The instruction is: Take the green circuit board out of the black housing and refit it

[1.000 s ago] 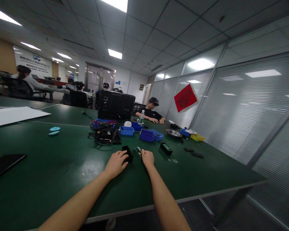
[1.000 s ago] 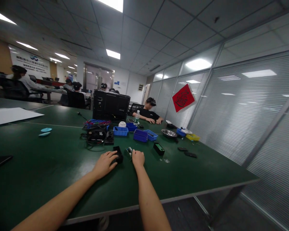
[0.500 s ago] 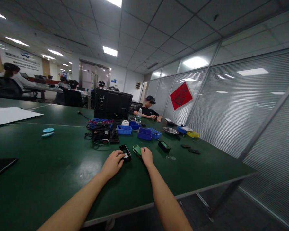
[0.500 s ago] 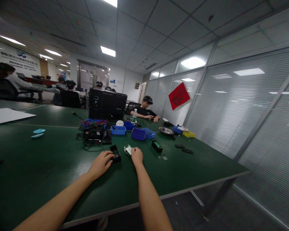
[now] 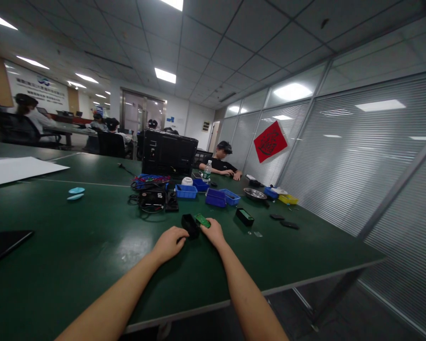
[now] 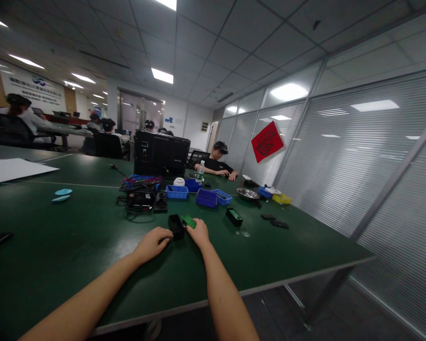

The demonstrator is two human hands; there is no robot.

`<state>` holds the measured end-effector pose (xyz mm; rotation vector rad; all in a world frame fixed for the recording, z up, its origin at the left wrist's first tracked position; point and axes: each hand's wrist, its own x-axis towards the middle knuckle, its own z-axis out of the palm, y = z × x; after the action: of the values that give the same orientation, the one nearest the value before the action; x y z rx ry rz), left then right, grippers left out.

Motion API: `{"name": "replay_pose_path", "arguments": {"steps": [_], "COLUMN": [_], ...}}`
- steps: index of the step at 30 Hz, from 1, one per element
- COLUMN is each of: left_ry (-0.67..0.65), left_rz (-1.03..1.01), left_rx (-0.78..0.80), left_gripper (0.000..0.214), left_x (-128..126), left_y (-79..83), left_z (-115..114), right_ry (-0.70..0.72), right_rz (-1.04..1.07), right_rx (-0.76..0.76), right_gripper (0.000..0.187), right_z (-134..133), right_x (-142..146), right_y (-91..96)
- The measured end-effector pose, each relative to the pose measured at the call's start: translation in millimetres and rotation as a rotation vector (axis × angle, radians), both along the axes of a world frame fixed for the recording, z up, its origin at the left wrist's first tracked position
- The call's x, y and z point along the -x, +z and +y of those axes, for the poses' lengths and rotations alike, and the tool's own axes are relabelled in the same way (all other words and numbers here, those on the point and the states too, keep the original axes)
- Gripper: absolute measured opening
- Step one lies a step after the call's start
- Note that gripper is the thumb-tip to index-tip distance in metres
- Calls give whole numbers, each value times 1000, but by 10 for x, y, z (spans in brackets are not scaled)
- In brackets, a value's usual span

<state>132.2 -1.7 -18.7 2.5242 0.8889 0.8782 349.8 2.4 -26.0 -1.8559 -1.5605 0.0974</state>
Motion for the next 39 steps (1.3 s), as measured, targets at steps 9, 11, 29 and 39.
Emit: {"name": "replay_pose_path", "arguments": {"steps": [9, 11, 29, 39], "left_ry": [279, 299, 242, 263], "left_rz": [-204, -191, -132, -131], "left_rx": [-67, -9, 224, 304], "left_gripper": [53, 71, 80, 85], "left_x": [47, 53, 73, 59], "left_y": [25, -20, -122, -85], "left_z": [62, 117, 200, 201], "right_ry": [340, 413, 153, 572], "right_rz": [217, 243, 435, 536], "right_rx": [2, -3, -231, -86], "right_gripper": [42, 42, 40, 37], "right_z": [-12, -44, -45, -146], "right_x": [-28, -42, -108, 120], "right_y": [47, 74, 204, 246]}}
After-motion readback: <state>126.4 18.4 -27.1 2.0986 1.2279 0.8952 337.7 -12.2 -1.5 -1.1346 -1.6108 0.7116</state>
